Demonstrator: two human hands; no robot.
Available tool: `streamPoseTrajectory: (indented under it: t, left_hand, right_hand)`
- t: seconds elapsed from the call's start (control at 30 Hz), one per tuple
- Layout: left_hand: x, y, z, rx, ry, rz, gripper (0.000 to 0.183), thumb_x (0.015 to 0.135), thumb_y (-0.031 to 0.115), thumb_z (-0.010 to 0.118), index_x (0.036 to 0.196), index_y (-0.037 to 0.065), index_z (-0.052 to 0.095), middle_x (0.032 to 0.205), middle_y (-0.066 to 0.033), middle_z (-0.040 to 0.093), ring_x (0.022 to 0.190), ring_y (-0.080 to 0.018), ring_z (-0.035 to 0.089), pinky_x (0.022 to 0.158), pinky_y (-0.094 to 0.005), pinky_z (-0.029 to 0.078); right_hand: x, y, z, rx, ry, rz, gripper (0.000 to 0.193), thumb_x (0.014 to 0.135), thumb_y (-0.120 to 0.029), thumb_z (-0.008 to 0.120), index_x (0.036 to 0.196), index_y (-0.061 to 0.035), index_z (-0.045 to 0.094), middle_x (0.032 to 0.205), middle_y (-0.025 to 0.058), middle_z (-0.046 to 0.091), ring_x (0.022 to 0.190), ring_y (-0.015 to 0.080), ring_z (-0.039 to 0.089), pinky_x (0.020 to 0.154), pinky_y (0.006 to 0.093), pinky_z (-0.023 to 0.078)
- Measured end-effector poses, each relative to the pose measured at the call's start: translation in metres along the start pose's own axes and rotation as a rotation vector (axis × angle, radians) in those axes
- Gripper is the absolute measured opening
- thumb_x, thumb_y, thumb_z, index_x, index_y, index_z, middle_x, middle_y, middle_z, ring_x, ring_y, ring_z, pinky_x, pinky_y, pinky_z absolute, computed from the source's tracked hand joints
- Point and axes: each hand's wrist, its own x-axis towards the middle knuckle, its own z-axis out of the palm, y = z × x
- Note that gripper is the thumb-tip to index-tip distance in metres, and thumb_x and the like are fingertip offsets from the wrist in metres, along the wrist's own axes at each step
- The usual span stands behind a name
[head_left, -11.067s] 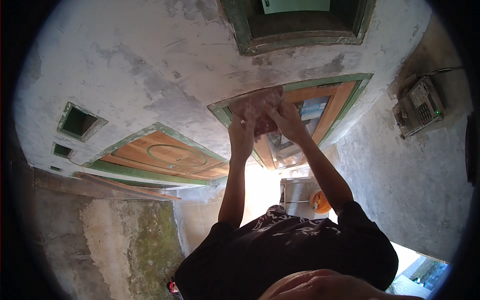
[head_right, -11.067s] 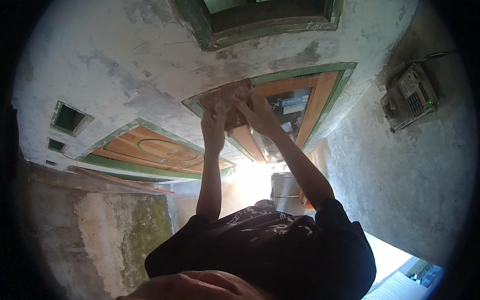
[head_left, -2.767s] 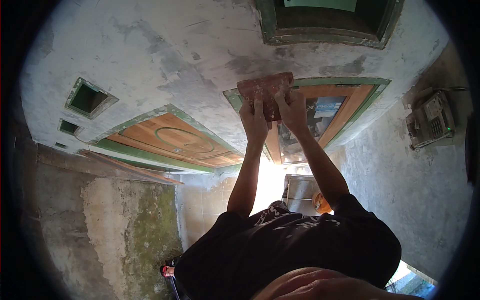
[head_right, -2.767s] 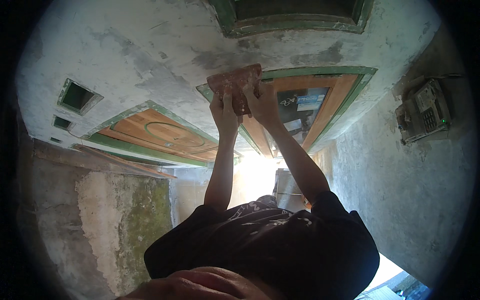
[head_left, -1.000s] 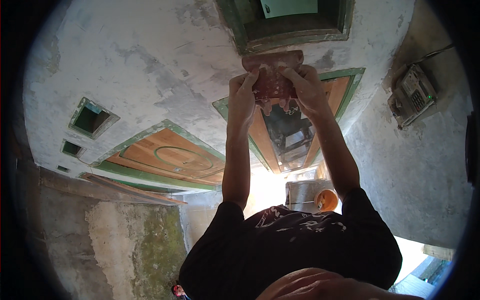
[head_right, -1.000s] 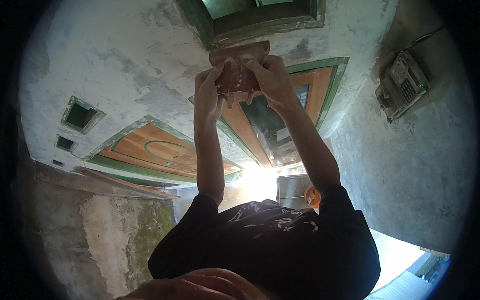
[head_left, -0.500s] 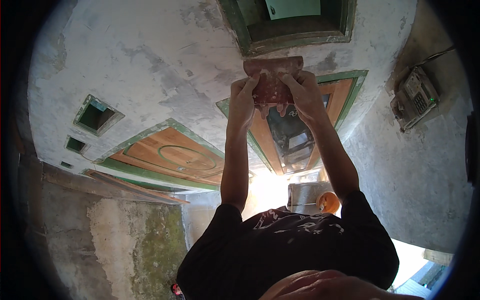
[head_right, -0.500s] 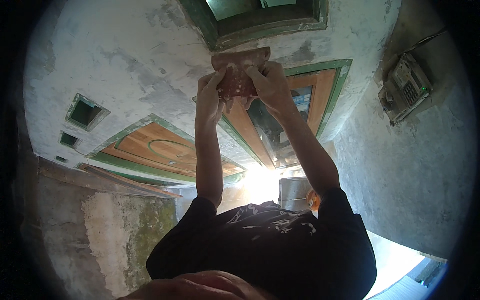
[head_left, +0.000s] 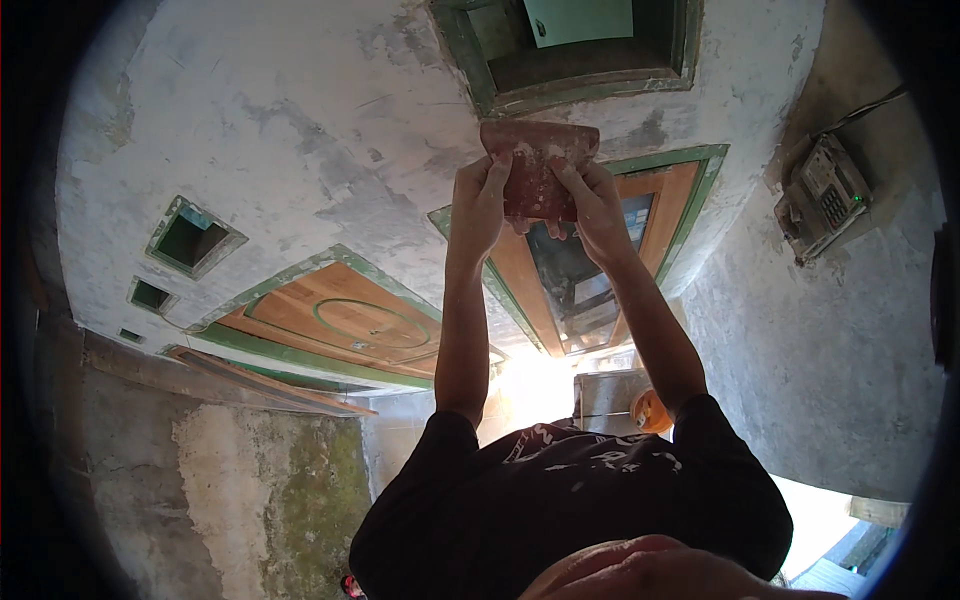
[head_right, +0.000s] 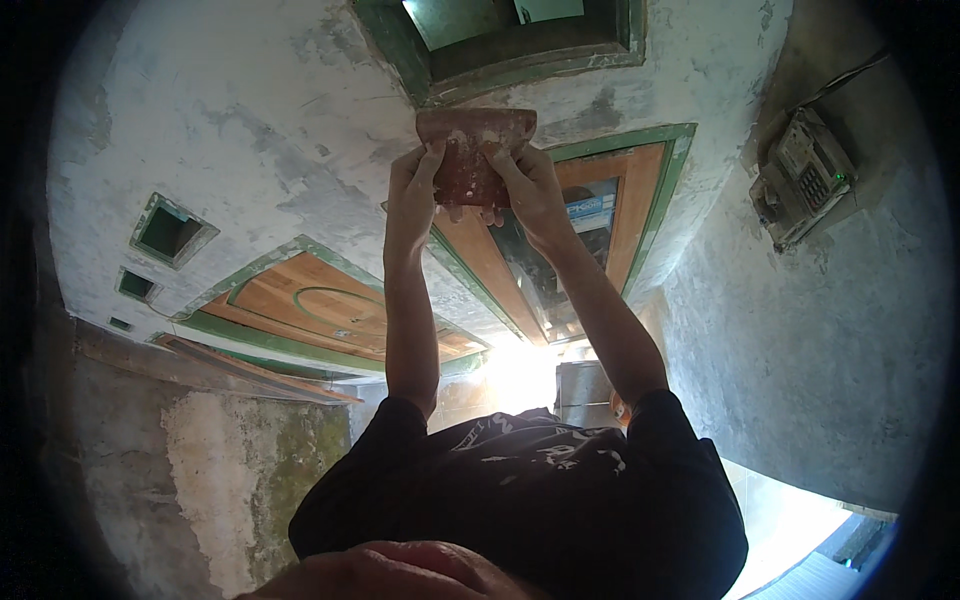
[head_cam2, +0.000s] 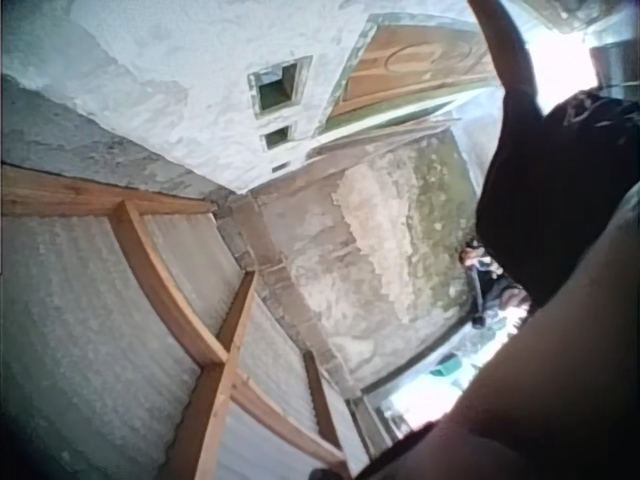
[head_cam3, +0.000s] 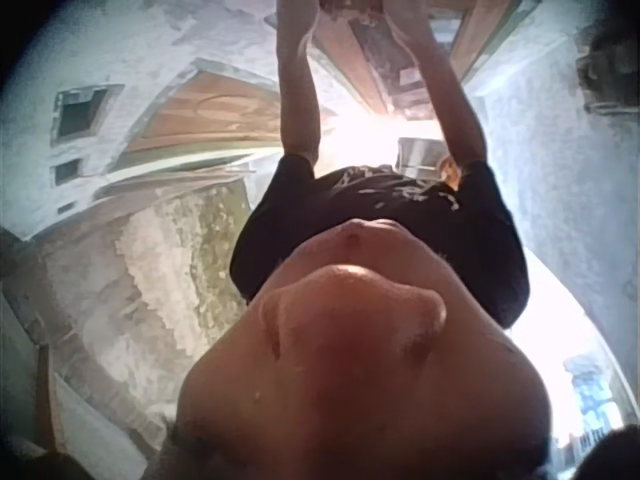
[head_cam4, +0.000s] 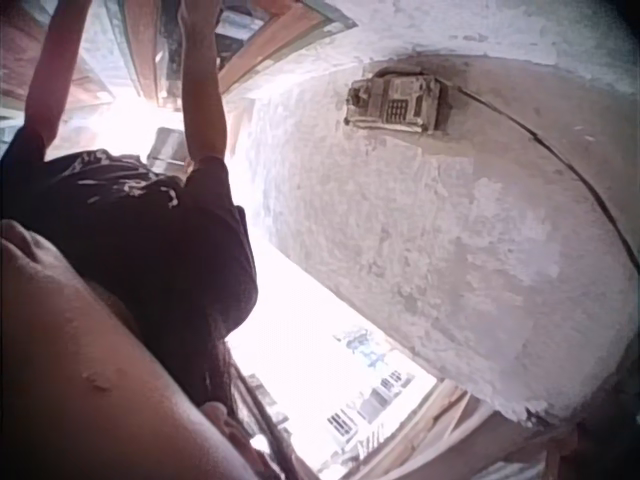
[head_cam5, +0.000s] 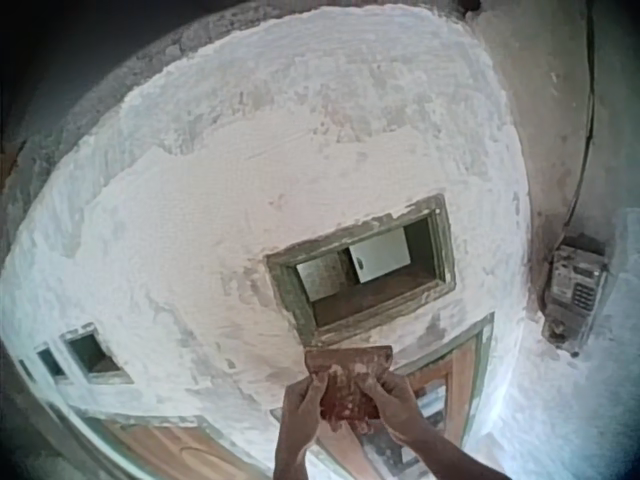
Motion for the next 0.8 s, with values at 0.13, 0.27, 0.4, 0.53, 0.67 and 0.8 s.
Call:
streamPoseTrajectory:
  t: [0.13,0.27,0.4,0.53,0.67,0.8]
  left_hand:
    - [-0.001,-0.003,-0.004,0.013,0.014,0.057,0.036,0.098,0.025,0.041,0.085,-0.004,0.057,0.059,-0.0061,0.056,0.046,-0.0091,0.052,0.041,-0.0236,0.04]
    - [0.006,-0.013,-0.004,0.069,0.089,0.159,0.034,0.098,0.024,0.041,0.087,-0.004,0.057,0.062,-0.0048,0.057,0.051,-0.0079,0.05,0.046,-0.0247,0.04]
    - [0.008,-0.005,-0.001,0.158,0.145,0.192,0.033,0.098,0.023,0.043,0.085,-0.004,0.057,0.062,-0.0032,0.055,0.052,-0.0074,0.048,0.048,-0.0253,0.039]
    - [0.019,-0.008,0.001,0.027,0.088,0.184,0.032,0.097,0.023,0.045,0.081,-0.003,0.056,0.059,-0.0018,0.052,0.053,-0.0058,0.047,0.047,-0.024,0.038]
    - [0.022,-0.006,0.005,0.092,0.132,0.168,0.034,0.098,0.025,0.045,0.078,-0.002,0.055,0.056,-0.0012,0.049,0.052,-0.0059,0.045,0.047,-0.0248,0.036]
    - [0.029,-0.017,0.0,0.157,0.233,0.246,0.038,0.098,0.027,0.043,0.075,-0.001,0.053,0.054,-0.0016,0.045,0.05,-0.0081,0.041,0.046,-0.0278,0.034]
  right_hand:
    - [0.002,-0.008,0.011,-0.273,-0.006,-0.07,0.019,0.093,-0.015,0.05,0.093,0.0031,0.056,0.064,0.0072,0.06,0.047,0.0094,0.054,0.04,0.0232,0.041]
    - [0.006,-0.005,0.022,-0.404,0.07,-0.218,0.021,0.091,-0.017,0.056,0.088,0.0037,0.058,0.063,0.0066,0.061,0.047,0.0094,0.055,0.039,0.0222,0.041]
    - [0.013,-0.005,0.02,-0.402,0.113,-0.141,0.022,0.088,-0.015,0.06,0.082,0.0059,0.06,0.059,0.0058,0.06,0.048,0.01,0.056,0.043,0.0245,0.044]
    - [0.013,-0.015,0.029,-0.492,0.175,-0.163,0.022,0.087,-0.014,0.06,0.08,0.0067,0.06,0.055,0.0083,0.059,0.046,0.0139,0.057,0.042,0.027,0.043]
    - [0.02,-0.011,0.031,-0.697,0.17,-0.386,0.02,0.086,-0.012,0.059,0.077,0.006,0.058,0.053,0.0139,0.057,0.045,0.0203,0.059,0.042,0.0313,0.042]
    - [0.02,-0.013,0.043,-0.74,0.175,-0.532,0.02,0.087,-0.011,0.059,0.074,0.0036,0.057,0.052,0.0148,0.055,0.044,0.0226,0.058,0.043,0.0328,0.042]
